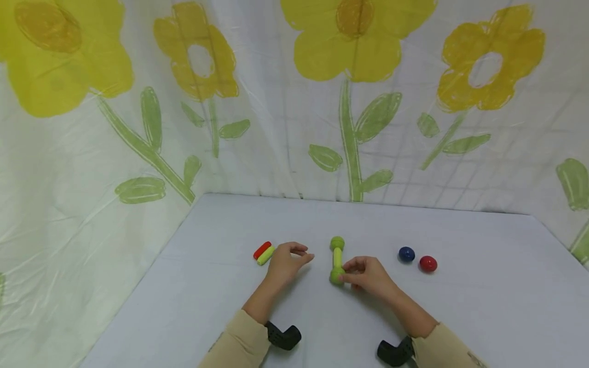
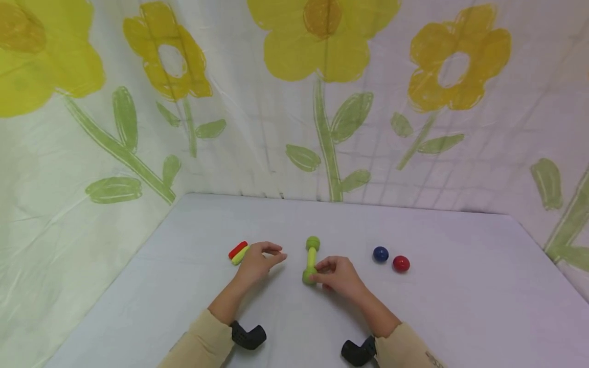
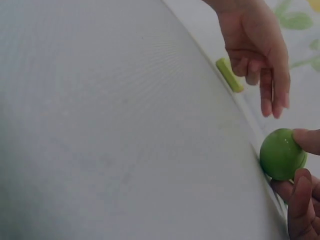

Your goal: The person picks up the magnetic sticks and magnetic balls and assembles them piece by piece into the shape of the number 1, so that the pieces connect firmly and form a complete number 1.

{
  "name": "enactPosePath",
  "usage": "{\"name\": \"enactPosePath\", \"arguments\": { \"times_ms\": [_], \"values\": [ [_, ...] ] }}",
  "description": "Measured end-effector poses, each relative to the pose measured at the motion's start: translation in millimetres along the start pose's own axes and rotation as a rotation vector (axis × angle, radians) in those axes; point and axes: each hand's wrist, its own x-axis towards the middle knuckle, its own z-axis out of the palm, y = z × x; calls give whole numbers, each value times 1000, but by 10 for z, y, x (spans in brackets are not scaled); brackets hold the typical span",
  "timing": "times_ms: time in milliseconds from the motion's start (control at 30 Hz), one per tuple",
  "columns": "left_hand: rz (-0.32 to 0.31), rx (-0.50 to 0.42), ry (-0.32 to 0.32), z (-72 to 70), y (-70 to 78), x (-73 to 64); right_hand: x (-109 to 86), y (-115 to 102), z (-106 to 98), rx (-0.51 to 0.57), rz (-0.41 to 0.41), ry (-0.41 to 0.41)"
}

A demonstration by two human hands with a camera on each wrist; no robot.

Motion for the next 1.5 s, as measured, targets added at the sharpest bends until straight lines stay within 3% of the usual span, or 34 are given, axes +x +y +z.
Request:
{"name": "enactPosePath", "arguments": {
  "times_ms": [233,333,567,1000,1500],
  "values": [
    [51,309,173,-206,-55,13,89,15,-9,4,10,12],
    [23,394,202,-298,-81,27,112,-2,-17,6,16,9],
    [-11,406,214,-471,-147,28,175,15,-35,10,11,-3],
    [-55,412,214,-628,-248,38,192,29,-49,32,2,-14],
    [-67,447,147,-625,-305,62,199,41,-52,36,9,-13]
  ]
}}
